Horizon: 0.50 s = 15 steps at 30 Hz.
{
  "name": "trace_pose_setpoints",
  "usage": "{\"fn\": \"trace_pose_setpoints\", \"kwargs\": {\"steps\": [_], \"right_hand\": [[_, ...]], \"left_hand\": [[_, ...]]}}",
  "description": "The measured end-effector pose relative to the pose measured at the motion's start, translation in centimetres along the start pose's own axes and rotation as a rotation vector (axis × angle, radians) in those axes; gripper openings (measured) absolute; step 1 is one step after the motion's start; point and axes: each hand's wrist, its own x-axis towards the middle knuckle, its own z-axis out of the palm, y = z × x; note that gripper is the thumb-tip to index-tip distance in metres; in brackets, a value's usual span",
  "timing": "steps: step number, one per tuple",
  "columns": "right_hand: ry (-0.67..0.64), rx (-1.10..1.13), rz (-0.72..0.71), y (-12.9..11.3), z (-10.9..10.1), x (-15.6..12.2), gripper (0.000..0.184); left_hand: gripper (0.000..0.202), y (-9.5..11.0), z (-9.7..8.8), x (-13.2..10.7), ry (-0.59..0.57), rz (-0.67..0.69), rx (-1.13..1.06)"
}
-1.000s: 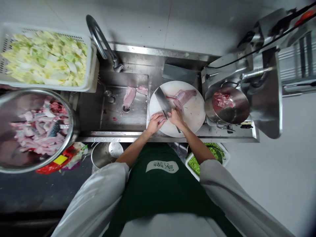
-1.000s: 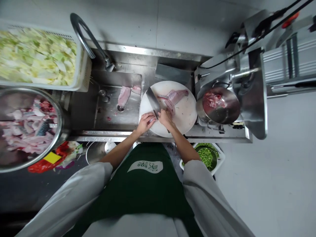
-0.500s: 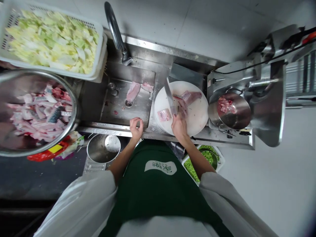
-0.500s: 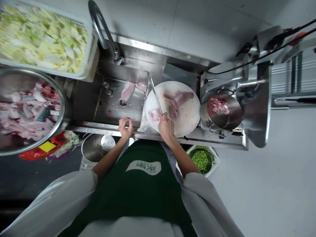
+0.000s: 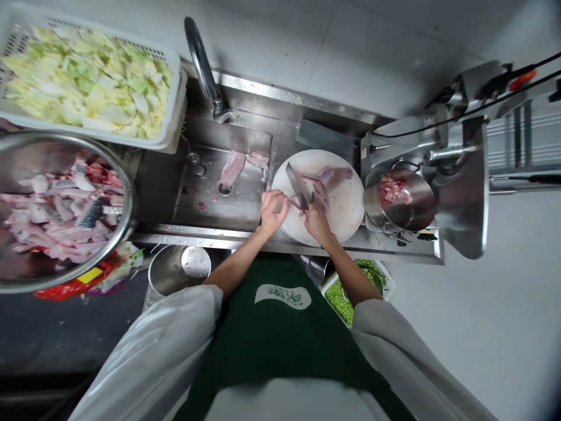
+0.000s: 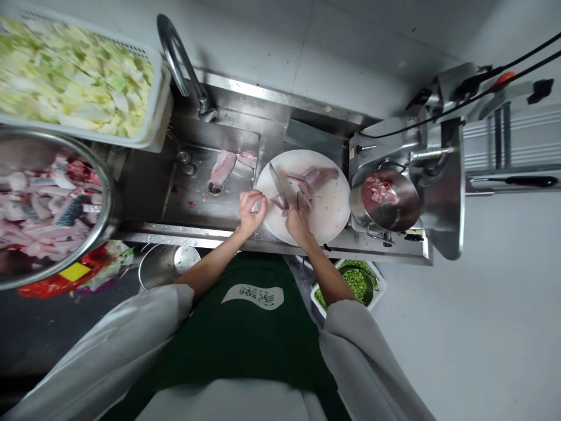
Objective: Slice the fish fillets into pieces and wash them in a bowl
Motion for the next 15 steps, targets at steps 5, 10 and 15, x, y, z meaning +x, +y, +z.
{"fn": "trace_pose_setpoints", "kwargs": {"steps": [5, 10, 15], "right_hand": [[-0.02, 0.038, 0.031, -1.5, 0.5, -1.9, 0.038], [-0.013, 0.067, 0.101, -2.2, 1.3, -2.6, 0.041], [-0.026, 0.06, 0.113, -2.6, -0.2, -2.4, 0.042]], "left_hand": [[0.023, -1.2, -2.8, -2.2, 0.134, -0.083, 0.033], [0.022, -2.7, -4.7, -5.5, 0.178, -0.191, 0.087], [0.022, -3.4, -5.1, -6.9, 0.16, -0.244, 0.128]]}}
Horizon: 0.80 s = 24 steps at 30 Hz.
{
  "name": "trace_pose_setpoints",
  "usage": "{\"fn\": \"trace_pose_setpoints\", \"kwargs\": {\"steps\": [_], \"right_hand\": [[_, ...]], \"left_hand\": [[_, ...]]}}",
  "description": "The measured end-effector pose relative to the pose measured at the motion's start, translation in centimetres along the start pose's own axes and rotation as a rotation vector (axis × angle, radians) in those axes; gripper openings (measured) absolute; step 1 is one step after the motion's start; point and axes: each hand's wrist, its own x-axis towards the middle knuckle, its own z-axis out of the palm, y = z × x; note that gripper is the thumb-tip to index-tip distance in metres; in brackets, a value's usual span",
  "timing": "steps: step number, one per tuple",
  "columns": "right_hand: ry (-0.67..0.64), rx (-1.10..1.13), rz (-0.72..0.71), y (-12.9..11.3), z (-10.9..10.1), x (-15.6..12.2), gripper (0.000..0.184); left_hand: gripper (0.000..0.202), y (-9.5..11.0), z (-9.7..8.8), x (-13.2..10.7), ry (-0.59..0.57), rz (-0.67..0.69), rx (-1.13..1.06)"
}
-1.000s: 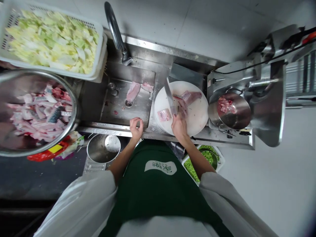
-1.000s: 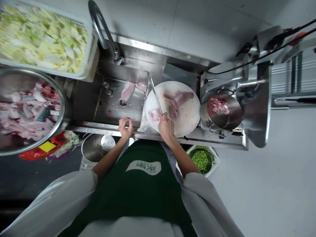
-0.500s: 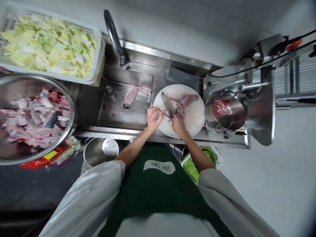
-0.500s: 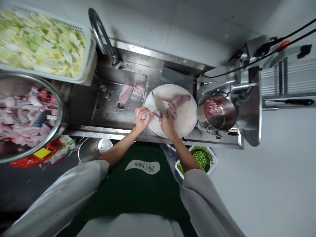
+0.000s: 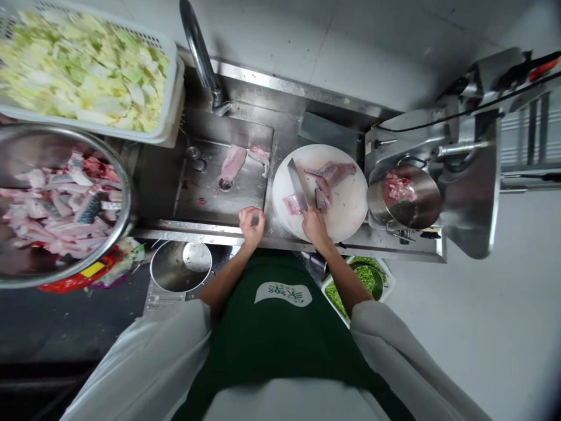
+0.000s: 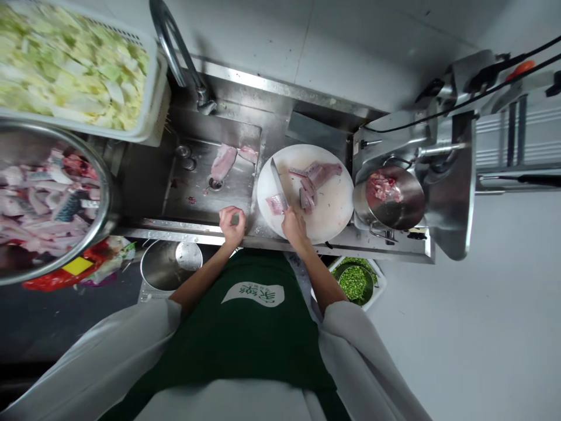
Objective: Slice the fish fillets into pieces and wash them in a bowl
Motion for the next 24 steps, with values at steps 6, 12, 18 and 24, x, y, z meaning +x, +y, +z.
{"fn": "trace_pose_setpoints", "kwargs": {"steps": [6, 12, 18, 24], "right_hand": [[0.218, -0.015, -0.038, -0.2, -2.0, -0.4, 0.054], [-0.032, -0.067, -0.008, 0.3, 2.0, 2.0, 0.039], [-0.016, -0.026, -0.033, 1.3, 2.3, 2.0, 0.035], [-0.146, -0.049, 0.056, 3.3, 2.7, -1.7, 0.034]], "left_hand": [[0.023, -1.0, -1.3, 0.1, 0.05, 0.014, -0.018], [0.024, 0.4, 0.5, 1.8, -0.066, 0.091, -0.021], [0.019, 2.0, 7.8, 3.1, -0.585, 0.332, -0.047], [0.021, -0.1, 10.0, 2.0, -0.673, 0.374, 0.007]]}}
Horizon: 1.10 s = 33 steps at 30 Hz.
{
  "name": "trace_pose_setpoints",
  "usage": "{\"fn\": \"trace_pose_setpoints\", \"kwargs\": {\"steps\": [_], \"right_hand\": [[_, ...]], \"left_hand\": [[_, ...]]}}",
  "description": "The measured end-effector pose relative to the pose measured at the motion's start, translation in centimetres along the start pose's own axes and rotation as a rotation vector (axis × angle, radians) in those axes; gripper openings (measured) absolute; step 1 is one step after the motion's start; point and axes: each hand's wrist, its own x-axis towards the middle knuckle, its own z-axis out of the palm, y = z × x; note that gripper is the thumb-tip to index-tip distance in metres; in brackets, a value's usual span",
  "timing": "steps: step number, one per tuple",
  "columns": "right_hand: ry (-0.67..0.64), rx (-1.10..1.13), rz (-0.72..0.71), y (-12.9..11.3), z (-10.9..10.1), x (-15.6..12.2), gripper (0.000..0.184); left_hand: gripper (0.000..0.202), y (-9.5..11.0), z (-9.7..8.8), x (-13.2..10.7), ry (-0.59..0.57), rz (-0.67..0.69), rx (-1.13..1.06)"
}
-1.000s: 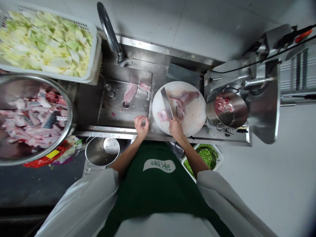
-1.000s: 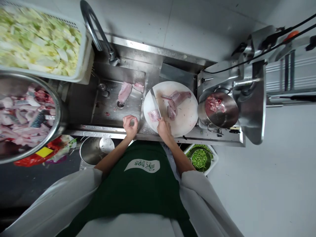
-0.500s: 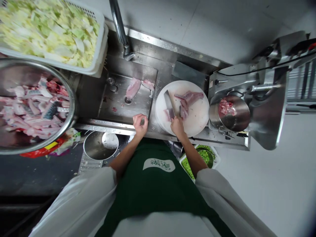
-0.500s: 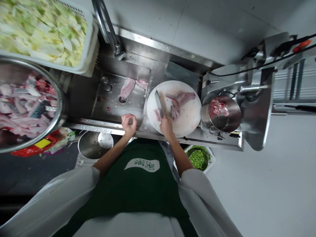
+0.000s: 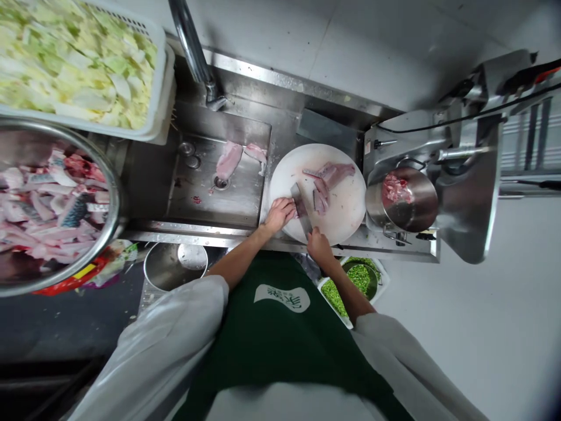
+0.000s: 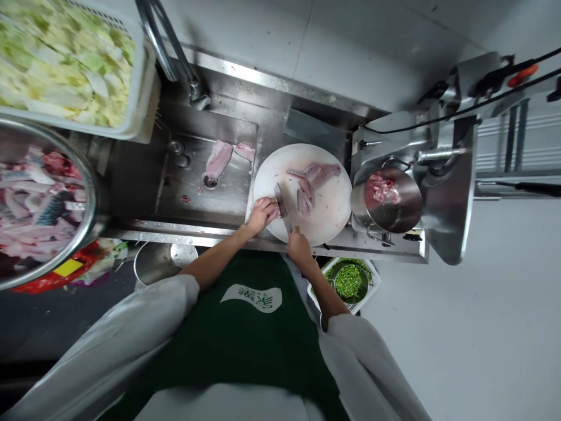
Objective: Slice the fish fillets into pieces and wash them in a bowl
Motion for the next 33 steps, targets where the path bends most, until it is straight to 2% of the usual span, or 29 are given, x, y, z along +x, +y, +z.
{"fn": "trace_pose_setpoints", "kwargs": {"steps": [2, 5, 7, 9, 13, 15, 17, 19, 22, 25, 27, 29, 31, 33], "right_hand": [[0.017, 0.023, -0.014, -1.0, -0.3, 1.5, 0.033], [0.115, 0.095, -0.082, -2.8, -1.3, 5.6, 0.03], [0.141, 0.139, -0.104, -2.4, -1.6, 7.3, 0.029], [0.134, 0.164, -0.107, -0.4, -1.1, 7.0, 0.027], [0.096, 0.163, -0.088, 4.7, 0.5, 3.7, 0.021], [0.111, 0.147, -0.051, 5.6, 0.4, 2.7, 0.021], [0.168, 0.13, -0.012, 4.9, -0.4, 2.5, 0.024], [0.264, 0.125, -0.006, 3.2, -1.7, 2.3, 0.029], [0.451, 0.159, -0.092, 0.3, -3.9, 1.5, 0.04], [0.56, 0.202, -0.204, -1.4, -4.6, 0.9, 0.05], [0.529, 0.205, -0.247, -1.9, -3.9, 1.3, 0.05], [0.402, 0.17, -0.232, -2.1, -2.7, 2.5, 0.043], [0.252, 0.113, -0.191, -2.2, -1.4, 4.2, 0.035], [0.172, 0.074, -0.17, -2.2, -0.6, 5.7, 0.032]], "left_hand": [[0.023, -0.4, 0.0, -0.3, -0.011, 0.01, -0.007], [0.025, -0.7, -0.4, -0.4, -0.038, -0.004, 0.009], [0.026, -0.6, -0.6, -0.3, -0.042, -0.023, 0.027], [0.026, -0.5, -0.6, -0.2, -0.033, -0.043, 0.037], [0.021, 0.2, -0.6, 0.0, -0.019, -0.073, 0.018], [0.019, 0.4, -1.2, 0.0, -0.007, -0.06, -0.02], [0.018, 0.3, -2.6, -0.4, 0.082, -0.068, -0.057], [0.02, -0.1, -4.6, -1.2, 0.276, -0.14, -0.056], [0.02, -0.9, -7.8, -3.1, 0.607, -0.286, 0.002], [0.019, -1.6, -10.1, -5.0, 0.768, -0.342, 0.034], [0.018, -1.7, -10.6, -5.9, 0.782, -0.346, 0.043], [0.017, -1.4, -10.0, -6.3, 0.757, -0.323, 0.037], [0.017, -0.8, -8.5, -5.9, 0.659, -0.268, 0.013], [0.018, -0.2, -6.1, -4.8, 0.474, -0.175, -0.017]]}}
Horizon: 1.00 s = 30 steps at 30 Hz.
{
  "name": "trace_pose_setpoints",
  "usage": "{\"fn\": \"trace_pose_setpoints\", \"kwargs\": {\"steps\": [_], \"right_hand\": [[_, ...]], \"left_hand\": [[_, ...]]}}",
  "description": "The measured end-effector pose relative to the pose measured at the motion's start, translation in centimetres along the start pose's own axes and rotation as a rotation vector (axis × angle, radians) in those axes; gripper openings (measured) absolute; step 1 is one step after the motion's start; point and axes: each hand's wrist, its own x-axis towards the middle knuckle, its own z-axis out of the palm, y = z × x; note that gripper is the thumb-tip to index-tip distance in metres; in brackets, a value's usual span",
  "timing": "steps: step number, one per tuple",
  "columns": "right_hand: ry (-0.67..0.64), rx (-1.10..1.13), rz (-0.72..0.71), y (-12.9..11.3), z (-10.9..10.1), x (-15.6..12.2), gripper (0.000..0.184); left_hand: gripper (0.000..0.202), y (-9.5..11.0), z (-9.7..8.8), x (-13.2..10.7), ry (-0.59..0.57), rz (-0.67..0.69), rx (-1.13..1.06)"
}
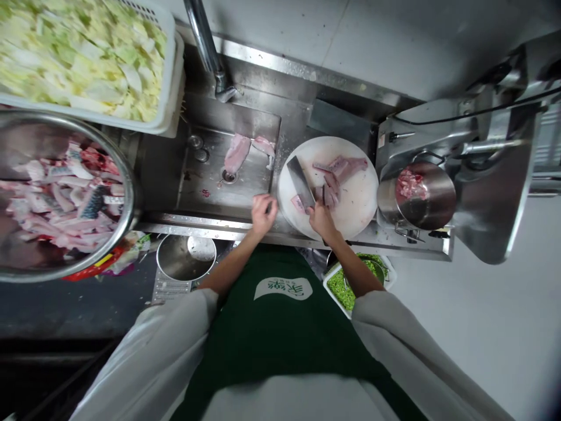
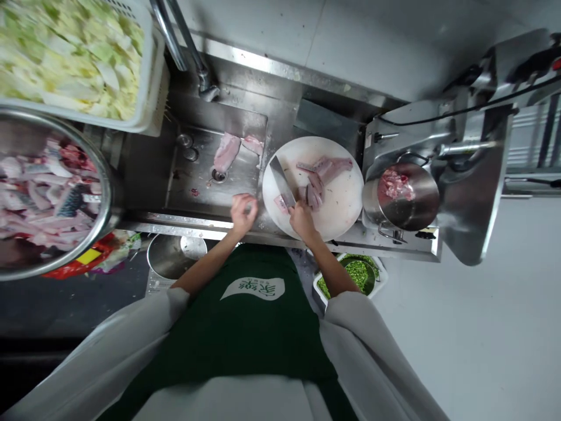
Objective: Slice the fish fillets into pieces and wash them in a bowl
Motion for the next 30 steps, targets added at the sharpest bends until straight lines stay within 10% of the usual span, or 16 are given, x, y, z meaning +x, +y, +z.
{"fn": "trace_pose_setpoints", "kwargs": {"steps": [6, 11, 20, 24, 30], "right_hand": [[-0.009, 0.019, -0.027, 3.0, 1.0, -2.3, 0.032], [-0.184, -0.046, 0.094, 6.0, 1.4, -6.2, 0.03], [-0.046, 0.064, -0.048, 2.6, -1.6, 2.6, 0.033], [-0.053, 0.077, -0.071, 4.0, -1.5, 0.9, 0.028], [-0.161, 0.041, -0.002, 4.0, -1.7, -2.4, 0.028]], "left_hand": [[0.021, 0.7, 6.0, -0.4, -0.438, 0.156, 0.062], [0.021, 0.3, 6.2, -0.9, -0.485, 0.18, 0.046], [0.022, 1.1, 4.5, -0.3, -0.358, 0.034, 0.054], [0.024, 1.5, 5.1, 1.1, -0.212, -0.03, 0.056], [0.018, 1.4, 8.2, 3.1, -0.397, 0.049, 0.141]]}}
